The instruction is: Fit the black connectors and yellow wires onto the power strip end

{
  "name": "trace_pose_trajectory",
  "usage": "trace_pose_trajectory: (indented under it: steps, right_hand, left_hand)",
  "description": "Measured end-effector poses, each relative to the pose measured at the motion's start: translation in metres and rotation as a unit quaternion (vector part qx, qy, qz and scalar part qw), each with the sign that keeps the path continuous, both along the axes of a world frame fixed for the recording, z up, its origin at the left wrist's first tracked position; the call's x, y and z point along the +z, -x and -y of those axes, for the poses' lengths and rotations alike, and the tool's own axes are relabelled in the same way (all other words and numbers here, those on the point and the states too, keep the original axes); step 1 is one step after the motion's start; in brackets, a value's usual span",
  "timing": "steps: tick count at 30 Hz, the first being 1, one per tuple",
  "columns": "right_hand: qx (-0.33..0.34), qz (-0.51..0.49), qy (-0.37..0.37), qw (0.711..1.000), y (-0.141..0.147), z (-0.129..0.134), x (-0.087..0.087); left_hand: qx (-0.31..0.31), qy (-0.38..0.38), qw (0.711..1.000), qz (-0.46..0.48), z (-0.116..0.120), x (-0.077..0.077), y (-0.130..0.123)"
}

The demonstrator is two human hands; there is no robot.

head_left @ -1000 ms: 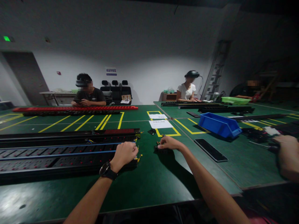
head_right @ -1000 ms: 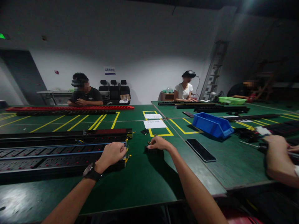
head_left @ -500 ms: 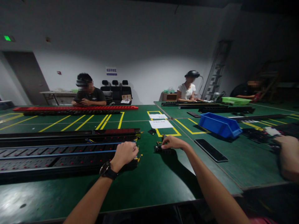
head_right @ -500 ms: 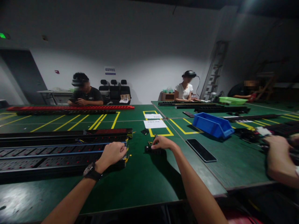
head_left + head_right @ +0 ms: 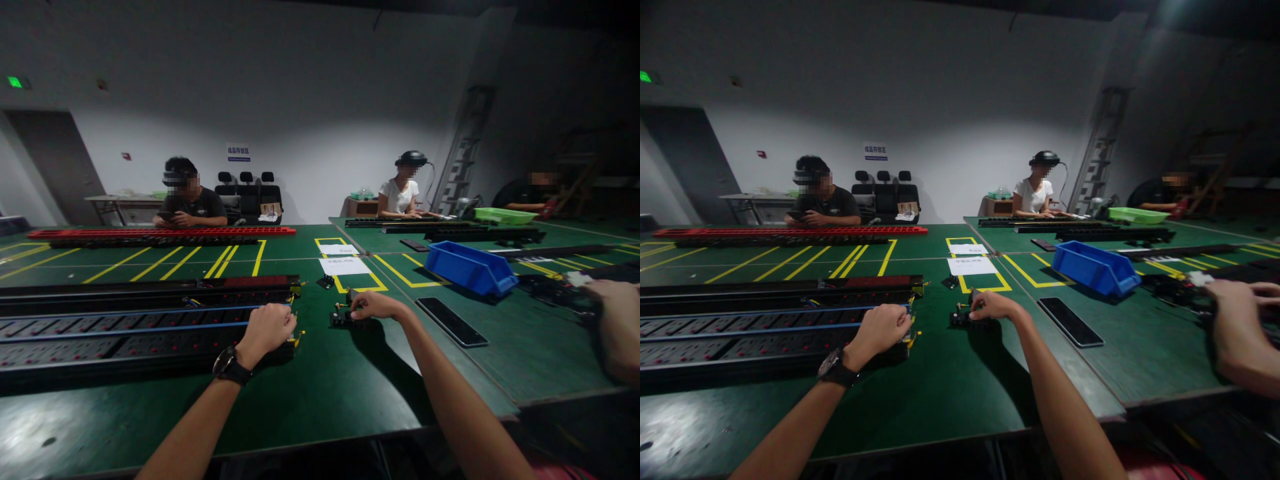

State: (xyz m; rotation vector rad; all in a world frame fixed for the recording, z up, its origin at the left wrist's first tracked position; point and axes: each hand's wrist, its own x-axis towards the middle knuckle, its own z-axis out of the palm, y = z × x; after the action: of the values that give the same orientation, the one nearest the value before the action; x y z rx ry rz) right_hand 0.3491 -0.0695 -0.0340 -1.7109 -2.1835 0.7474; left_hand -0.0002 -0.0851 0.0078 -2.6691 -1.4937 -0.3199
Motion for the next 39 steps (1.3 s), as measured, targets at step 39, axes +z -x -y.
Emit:
trace_pose_trajectory:
  steps: [39]
  right_hand:
    - [-0.024,0.012,-0.077,0.997,0.053,0.002,-0.006]
  left_hand:
    - [0.012,0.005,1.000,-0.008,0.000,-0.001,-0.002]
